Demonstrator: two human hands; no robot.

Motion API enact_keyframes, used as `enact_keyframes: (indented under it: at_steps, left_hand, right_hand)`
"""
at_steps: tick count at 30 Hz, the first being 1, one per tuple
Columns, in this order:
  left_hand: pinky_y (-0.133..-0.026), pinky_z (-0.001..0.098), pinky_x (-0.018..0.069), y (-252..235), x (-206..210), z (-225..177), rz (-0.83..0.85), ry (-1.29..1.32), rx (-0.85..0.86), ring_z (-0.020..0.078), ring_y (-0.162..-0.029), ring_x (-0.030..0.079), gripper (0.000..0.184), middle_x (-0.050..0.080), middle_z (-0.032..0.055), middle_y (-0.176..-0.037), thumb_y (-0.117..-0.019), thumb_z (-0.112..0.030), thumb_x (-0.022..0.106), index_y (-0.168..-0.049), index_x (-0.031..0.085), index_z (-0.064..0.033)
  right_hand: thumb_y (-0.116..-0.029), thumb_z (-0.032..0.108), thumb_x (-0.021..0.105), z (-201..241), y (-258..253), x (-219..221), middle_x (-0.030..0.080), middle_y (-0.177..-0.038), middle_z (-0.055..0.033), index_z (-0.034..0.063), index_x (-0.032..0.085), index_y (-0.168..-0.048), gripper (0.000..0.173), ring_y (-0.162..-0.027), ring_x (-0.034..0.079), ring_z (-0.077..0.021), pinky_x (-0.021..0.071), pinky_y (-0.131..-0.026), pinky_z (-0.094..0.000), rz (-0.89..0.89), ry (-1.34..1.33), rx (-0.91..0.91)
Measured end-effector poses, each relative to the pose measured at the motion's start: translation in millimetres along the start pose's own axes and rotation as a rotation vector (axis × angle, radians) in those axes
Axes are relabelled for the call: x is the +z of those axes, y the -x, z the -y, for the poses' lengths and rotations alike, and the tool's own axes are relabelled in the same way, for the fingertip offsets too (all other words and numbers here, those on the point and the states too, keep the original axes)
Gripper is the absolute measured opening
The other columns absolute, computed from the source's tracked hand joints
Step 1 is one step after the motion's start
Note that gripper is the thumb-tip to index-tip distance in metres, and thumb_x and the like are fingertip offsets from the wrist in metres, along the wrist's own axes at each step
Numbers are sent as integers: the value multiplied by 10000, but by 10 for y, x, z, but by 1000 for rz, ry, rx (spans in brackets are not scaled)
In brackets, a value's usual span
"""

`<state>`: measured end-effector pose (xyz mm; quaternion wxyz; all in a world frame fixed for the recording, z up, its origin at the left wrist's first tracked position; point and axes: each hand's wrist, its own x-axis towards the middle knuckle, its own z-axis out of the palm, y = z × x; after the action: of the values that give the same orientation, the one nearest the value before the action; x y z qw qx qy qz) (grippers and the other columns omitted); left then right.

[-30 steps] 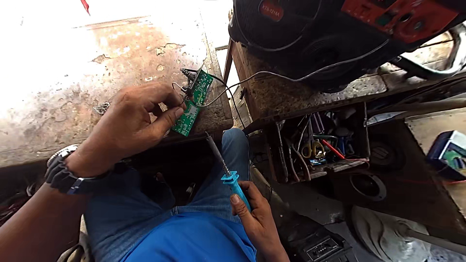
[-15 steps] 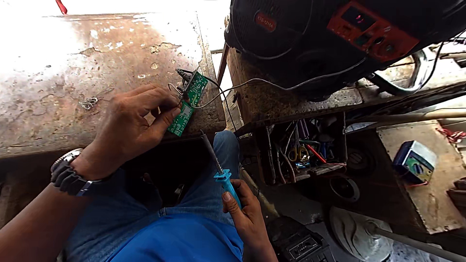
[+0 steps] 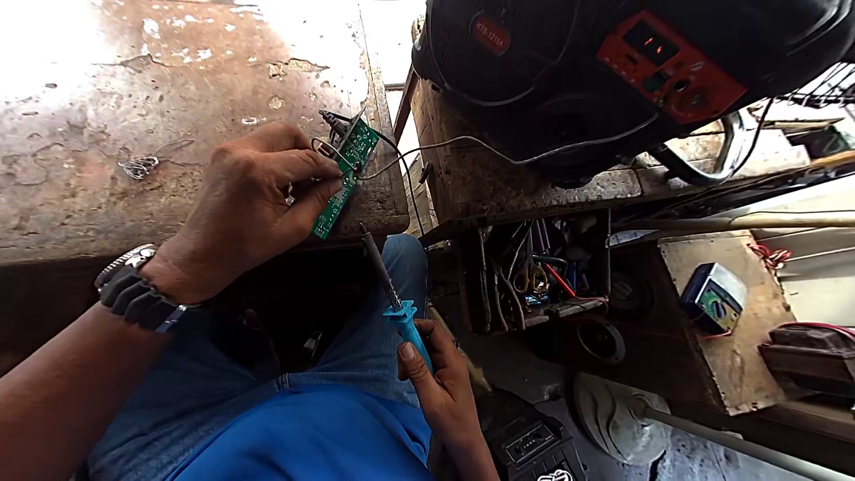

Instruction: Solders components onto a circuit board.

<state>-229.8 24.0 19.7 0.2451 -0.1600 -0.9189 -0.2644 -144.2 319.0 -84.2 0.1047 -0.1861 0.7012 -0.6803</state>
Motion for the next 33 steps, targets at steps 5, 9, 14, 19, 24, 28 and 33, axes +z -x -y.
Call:
enact_keyframes:
  at_steps: [5, 9, 14, 19, 24, 28, 33]
  left_hand:
    - [-726, 249, 523, -13, 16, 12, 3, 3, -5, 89, -809, 613, 209, 639, 68, -987, -985, -256, 648, -1035, 773, -97]
    - [-712, 257, 510, 6, 19, -10, 3, -16, -27, 96, -799, 597, 222, 622, 63, -980, -995, -275, 628, -1032, 758, -98]
    - [-735, 286, 508, 73, 27, -96, -2, -52, -36, 136, -842, 614, 220, 648, 108, -1019, -1011, -242, 602, -1035, 736, -69]
    - [-790, 248, 606, 62, -75, 32, -42, 90, -114, 105, -953, 681, 155, 662, 90, -1102, -1000, -143, 655, -1068, 708, -14]
    - [-846, 324, 611, -132, -278, 136, -86, 433, -314, 111, -879, 714, 88, 732, -9, -957, -993, -67, 639, -1070, 673, -43]
    - [-842, 352, 614, -194, -287, 216, -130, 606, -453, 136, -867, 715, 91, 736, 27, -943, -1002, -69, 623, -1043, 698, -39]
    - [-842, 348, 613, -172, -234, 266, -166, 709, -505, 141, -878, 714, 110, 736, 49, -956, -1012, -58, 594, -1038, 699, -37]
  right_hand:
    - [-1084, 288, 520, 53, -68, -3, 625, -809, -21, -62, 618, -1205, 383, -642, 575, -61, 511, -553, -200, -64, 65, -36]
    - [-1101, 258, 479, 89, -117, -21, 610, -777, -12, -82, 615, -1214, 384, -599, 527, -43, 458, -505, -176, -82, 48, -52]
    - [-1091, 226, 496, 80, -116, -39, 638, -797, -9, -70, 627, -1198, 341, -622, 559, -43, 487, -529, -183, -94, 62, -43]
    - [-1092, 258, 506, 44, -19, -49, 655, -826, 4, -12, 652, -1196, 324, -660, 594, -40, 523, -572, -189, -111, 55, -38]
    - [-1091, 339, 495, -62, 36, -57, 658, -843, 37, 35, 661, -1211, 366, -683, 600, -11, 525, -585, -177, -144, 22, -31]
    - [-1088, 362, 494, -123, 7, -76, 661, -853, 53, 52, 665, -1212, 375, -688, 601, 4, 521, -583, -162, -169, 0, -43]
    - [-1085, 372, 498, -129, -28, -115, 663, -856, 57, 56, 670, -1202, 378, -691, 601, 11, 517, -580, -155, -177, -12, -48]
